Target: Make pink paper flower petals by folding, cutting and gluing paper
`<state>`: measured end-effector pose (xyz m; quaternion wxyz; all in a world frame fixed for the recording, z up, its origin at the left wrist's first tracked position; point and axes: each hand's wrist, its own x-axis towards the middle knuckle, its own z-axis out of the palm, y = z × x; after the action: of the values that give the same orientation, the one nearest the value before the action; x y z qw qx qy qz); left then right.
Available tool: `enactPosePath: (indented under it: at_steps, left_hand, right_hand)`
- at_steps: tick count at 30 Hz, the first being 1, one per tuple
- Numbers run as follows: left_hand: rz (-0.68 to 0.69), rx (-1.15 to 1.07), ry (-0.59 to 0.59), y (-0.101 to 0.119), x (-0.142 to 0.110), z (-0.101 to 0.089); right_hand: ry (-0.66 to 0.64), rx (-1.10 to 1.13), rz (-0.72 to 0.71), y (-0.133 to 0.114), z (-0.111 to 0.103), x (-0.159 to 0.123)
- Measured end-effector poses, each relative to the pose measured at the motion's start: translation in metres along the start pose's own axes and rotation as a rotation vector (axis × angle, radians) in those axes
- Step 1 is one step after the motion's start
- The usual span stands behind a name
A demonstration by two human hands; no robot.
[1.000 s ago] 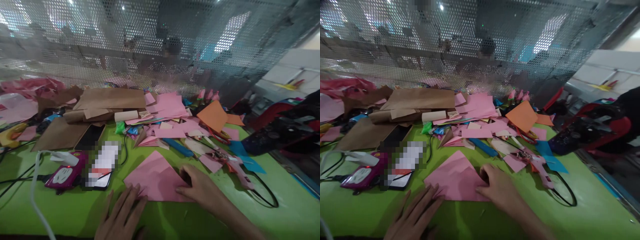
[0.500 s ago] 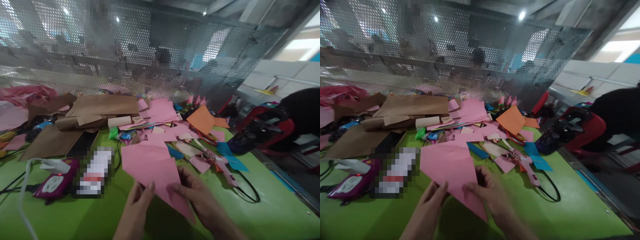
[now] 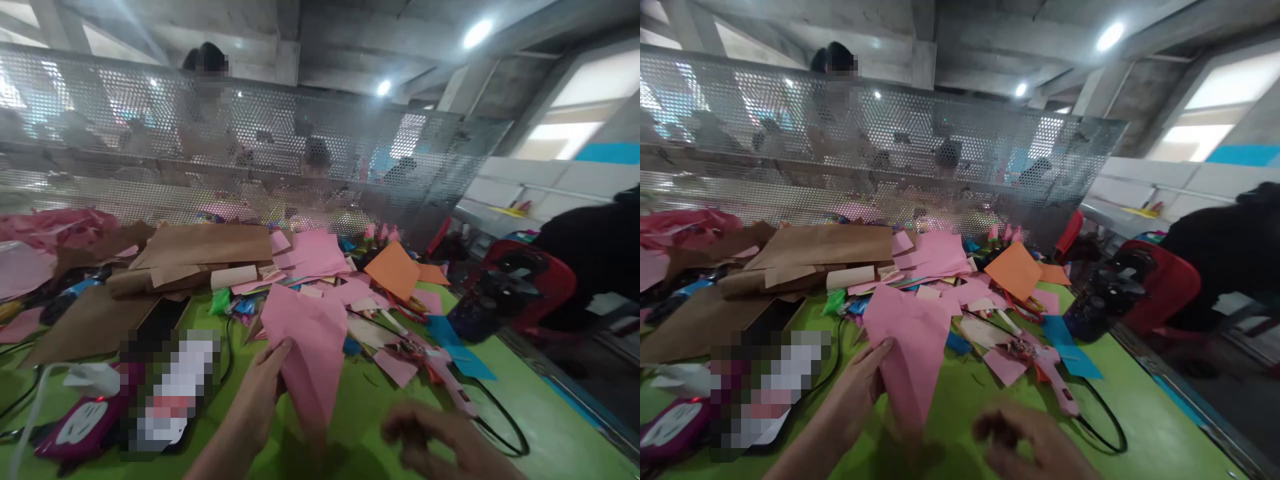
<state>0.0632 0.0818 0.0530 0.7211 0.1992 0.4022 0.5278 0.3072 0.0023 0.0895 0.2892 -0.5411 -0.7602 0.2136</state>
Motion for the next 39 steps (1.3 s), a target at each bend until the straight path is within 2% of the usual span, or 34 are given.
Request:
enactPosePath:
  at_steps: [2, 3, 7, 9, 12, 17, 22, 24, 26, 28, 31, 34, 37, 39]
  left_hand:
    - [-0.015, 0.010, -0.042, -0.004, 0.000, 0.005]
    - [-0.023, 0.014, -0.059, -0.007, -0.001, 0.007]
    - [-0.069, 0.041, -0.096, -0.014, -0.009, 0.010]
    - [-0.094, 0.062, -0.081, -0.016, -0.012, 0.008]
    - [-0.077, 0.087, -0.046, -0.016, -0.012, 0.001]
    - [0.029, 0.197, -0.084, -0.004, -0.006, -0.012]
    - [0.093, 0.490, -0.200, 0.013, -0.003, -0.008]
    - [0.153, 0.651, -0.293, 0.017, -0.001, -0.003]
    - [0.210, 0.803, -0.407, 0.018, 0.001, 0.001]
    - [0.235, 0.925, -0.534, 0.016, 0.004, 0.005]
    - [0.274, 1.046, -0.679, 0.012, 0.004, 0.010]
    - [0.318, 1.101, -0.744, 0.010, 0.003, 0.017]
    - [0.385, 1.193, -0.790, 0.010, 0.004, 0.024]
    - [0.488, 1.309, -0.764, 0.008, 0.005, 0.028]
  right_hand:
    - [-0.002, 0.244, 0.199, -0.002, -0.002, 0.019]
    - [0.008, 0.372, 0.233, -0.004, 0.000, 0.029]
    - [-0.046, 0.781, 0.238, -0.017, 0.021, 0.057]
    - [0.004, 0.888, 0.281, -0.019, 0.033, 0.063]
    - [0.051, 0.915, 0.355, -0.015, 0.044, 0.064]
    - [-0.014, 0.831, 0.407, -0.006, 0.045, 0.055]
    - [-0.067, 0.705, 0.350, 0.001, 0.032, 0.045]
    - [-0.045, 0.665, 0.285, 0.006, 0.025, 0.045]
    - [-0.009, 0.535, 0.200, 0.011, 0.019, 0.045]
    - [0.010, 0.276, 0.060, 0.015, 0.015, 0.043]
    - [-0.064, -0.146, -0.183, 0.017, 0.011, 0.037]
    - [-0.123, -0.370, -0.307, 0.019, 0.013, 0.028]
    - [-0.097, -0.423, -0.375, 0.025, 0.018, 0.020]
    - [-0.054, -0.431, -0.423, 0.030, 0.022, 0.014]
